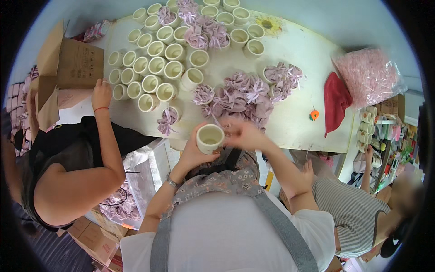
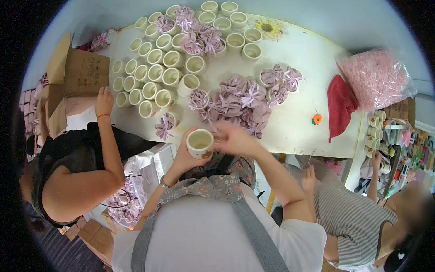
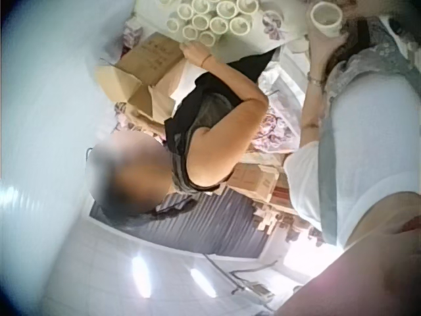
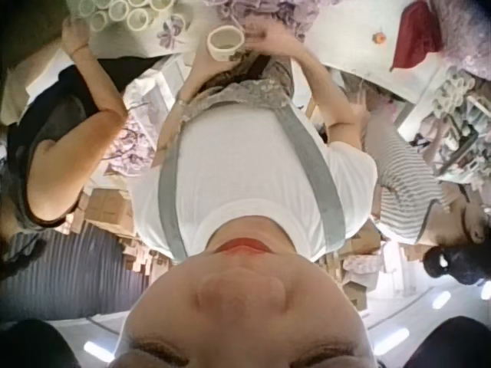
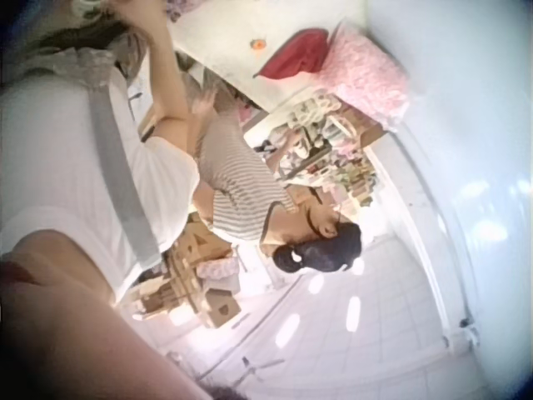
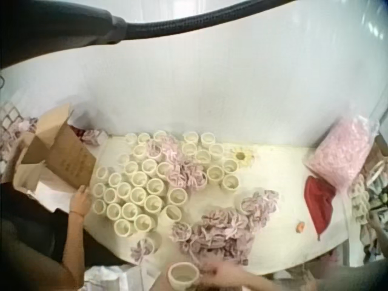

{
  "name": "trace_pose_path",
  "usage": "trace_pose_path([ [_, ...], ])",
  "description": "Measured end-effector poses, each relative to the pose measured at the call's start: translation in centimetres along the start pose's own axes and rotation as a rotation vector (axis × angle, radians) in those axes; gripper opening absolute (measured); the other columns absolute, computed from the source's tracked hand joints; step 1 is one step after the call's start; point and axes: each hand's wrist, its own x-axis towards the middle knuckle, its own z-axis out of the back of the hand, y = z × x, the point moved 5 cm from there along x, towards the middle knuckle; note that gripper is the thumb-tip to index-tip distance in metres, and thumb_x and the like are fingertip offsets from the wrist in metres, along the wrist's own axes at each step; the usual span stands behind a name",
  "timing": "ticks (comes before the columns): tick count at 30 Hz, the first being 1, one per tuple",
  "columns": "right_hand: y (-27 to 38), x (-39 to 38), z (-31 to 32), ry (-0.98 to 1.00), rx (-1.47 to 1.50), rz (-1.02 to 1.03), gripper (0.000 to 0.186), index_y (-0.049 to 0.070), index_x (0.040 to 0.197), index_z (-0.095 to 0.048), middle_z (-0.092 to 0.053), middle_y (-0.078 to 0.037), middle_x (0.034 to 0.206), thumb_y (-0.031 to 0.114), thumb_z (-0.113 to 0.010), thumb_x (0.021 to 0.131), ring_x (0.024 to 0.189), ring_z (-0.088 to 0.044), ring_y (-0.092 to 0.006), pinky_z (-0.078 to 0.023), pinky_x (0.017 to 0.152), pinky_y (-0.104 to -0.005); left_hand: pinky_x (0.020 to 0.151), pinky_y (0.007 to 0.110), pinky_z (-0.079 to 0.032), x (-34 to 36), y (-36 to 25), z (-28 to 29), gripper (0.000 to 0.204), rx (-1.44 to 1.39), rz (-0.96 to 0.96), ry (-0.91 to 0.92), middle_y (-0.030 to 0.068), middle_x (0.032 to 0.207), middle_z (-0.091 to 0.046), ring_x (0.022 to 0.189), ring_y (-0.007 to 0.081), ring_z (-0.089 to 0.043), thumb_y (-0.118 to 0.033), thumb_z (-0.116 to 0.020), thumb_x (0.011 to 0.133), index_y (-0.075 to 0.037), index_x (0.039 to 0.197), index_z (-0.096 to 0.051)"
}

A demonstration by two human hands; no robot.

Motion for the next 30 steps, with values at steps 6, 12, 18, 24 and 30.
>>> trace_pose_path([
  [6, -11.3, 7.2, 2.9, -0.168, -1.154, 0.070, 0.048, 0.016, 0.114, -0.062, -0.065, -0.007, 0.103, 0.014, -0.071, 0.067, 0.113, -0.051, -0.0291, -0.047, 0.084, -0.0382, 0.100, 0.032, -0.039, -1.2, 1.3, 1.2, 0.094, -0.335, 0.110, 0.064, 0.0076, 0.123, -0.051, 0.119, 0.0195, -0.048, -0.013, -0.084, 0.061, -0.006, 0.137, -0.029],
  [12, -1.9, 2.8, 8.0, -0.392, 0.251, -0.110, 0.043, 0.004, 0.113, -0.061, -0.066, -0.005, 0.106, 0.016, -0.074, 0.073, 0.100, -0.059, -0.0184, -0.047, 0.085, -0.0333, 0.100, 0.036, -0.041, -1.2, 2.7, 1.2, 0.092, -0.722, 0.173, 0.123, 0.0073, 0.125, -0.050, 0.118, 0.0196, -0.051, -0.020, -0.086, 0.061, -0.006, 0.135, -0.034],
  [18, 6.5, 1.2, 6.0, -0.260, 0.279, -0.070, 0.041, 0.001, 0.116, -0.057, -0.064, -0.006, 0.103, 0.014, -0.072, 0.080, 0.097, -0.058, -0.0131, -0.047, 0.085, -0.0280, 0.101, 0.031, -0.037, 1.4, -1.3, -0.2, 0.107, -0.269, -0.069, 0.261, 0.0047, 0.128, -0.047, 0.118, 0.0165, -0.047, -0.018, -0.088, 0.054, -0.006, 0.141, -0.027],
  [24, 6.8, -0.1, 5.1, -0.486, 0.429, -0.006, 0.035, -0.001, 0.112, -0.057, -0.063, -0.006, 0.100, 0.019, -0.067, 0.085, 0.095, -0.057, -0.0120, -0.047, 0.082, -0.0276, 0.102, 0.031, -0.034, 0.7, -2.0, -0.6, 0.105, -0.663, 0.120, 0.439, 0.0073, 0.128, -0.046, 0.120, 0.0163, -0.043, -0.020, -0.086, 0.059, -0.002, 0.142, -0.025],
  [30, 8.3, -0.6, 4.1, -0.461, 0.737, -0.166, 0.035, -0.001, 0.105, -0.059, -0.062, -0.004, 0.085, 0.023, -0.070, 0.083, 0.074, -0.057, -0.0090, -0.047, 0.065, -0.0239, 0.103, 0.031, -0.034, 1.1, -4.5, -0.9, 0.103, -0.345, -0.058, 0.248, 0.0092, 0.133, -0.043, 0.123, 0.0175, -0.042, -0.020, -0.086, 0.060, -0.001, 0.142, -0.025],
])
